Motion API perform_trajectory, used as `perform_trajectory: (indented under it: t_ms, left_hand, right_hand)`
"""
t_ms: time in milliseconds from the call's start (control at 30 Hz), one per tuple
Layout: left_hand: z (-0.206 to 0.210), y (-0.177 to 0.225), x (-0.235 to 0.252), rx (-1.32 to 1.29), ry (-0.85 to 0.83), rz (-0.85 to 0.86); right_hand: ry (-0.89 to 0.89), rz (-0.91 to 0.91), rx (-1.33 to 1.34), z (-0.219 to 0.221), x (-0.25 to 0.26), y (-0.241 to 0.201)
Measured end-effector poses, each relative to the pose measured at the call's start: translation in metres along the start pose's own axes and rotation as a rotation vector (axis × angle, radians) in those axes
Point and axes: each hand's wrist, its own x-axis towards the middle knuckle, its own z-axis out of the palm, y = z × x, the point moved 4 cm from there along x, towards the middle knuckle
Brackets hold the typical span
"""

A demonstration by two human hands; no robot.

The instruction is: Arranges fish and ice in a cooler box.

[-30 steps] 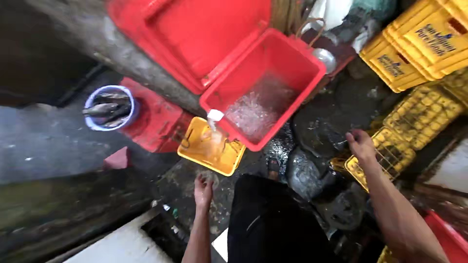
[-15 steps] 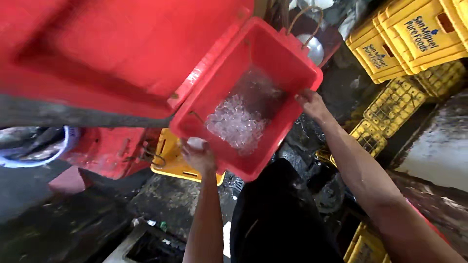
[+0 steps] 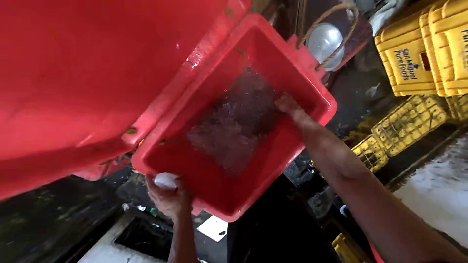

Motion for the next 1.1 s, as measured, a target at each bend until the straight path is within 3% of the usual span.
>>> perform_trajectory:
  t_ms: [133, 367, 533, 700, 867, 933, 1100]
  left_hand:
    - [0.001, 0.003, 0.0, 0.005, 0.023, 0.022]
    - [0.002, 0.007, 0.0, 0.051, 0.04, -0.001]
    - [0.004, 0.002, 0.001, 0.058, 0.036, -0.014]
    - [0.003, 0.002, 0.0, 0.071, 0.029, -0.001]
    - [0.004, 0.001, 0.0, 0.037, 0.039, 0.001]
    - [0.003, 0.003, 0.001, 0.063, 0.045, -0.012]
    - [0.003, 0.003, -0.001, 0.06, 0.029, -0.04]
  right_hand:
    - [0.013, 0.133, -0.086, 0.016, 0.052, 0.008]
    - [0.012, 0.054, -0.084, 0.049, 0.11, 0.03]
    - [-0.032, -0.124, -0.009, 0.057, 0.145, 0.052]
    - [-0.007, -0.122, 0.127, 0.06, 0.154, 0.065]
    - [-0.288, -0.096, 0.386, 0.075, 0.151, 0.046]
    - [-0.395, -0.134, 0.308, 0.089, 0.165, 0.045]
    - [-0.377, -0.114, 0.042, 0.093, 0.147, 0.018]
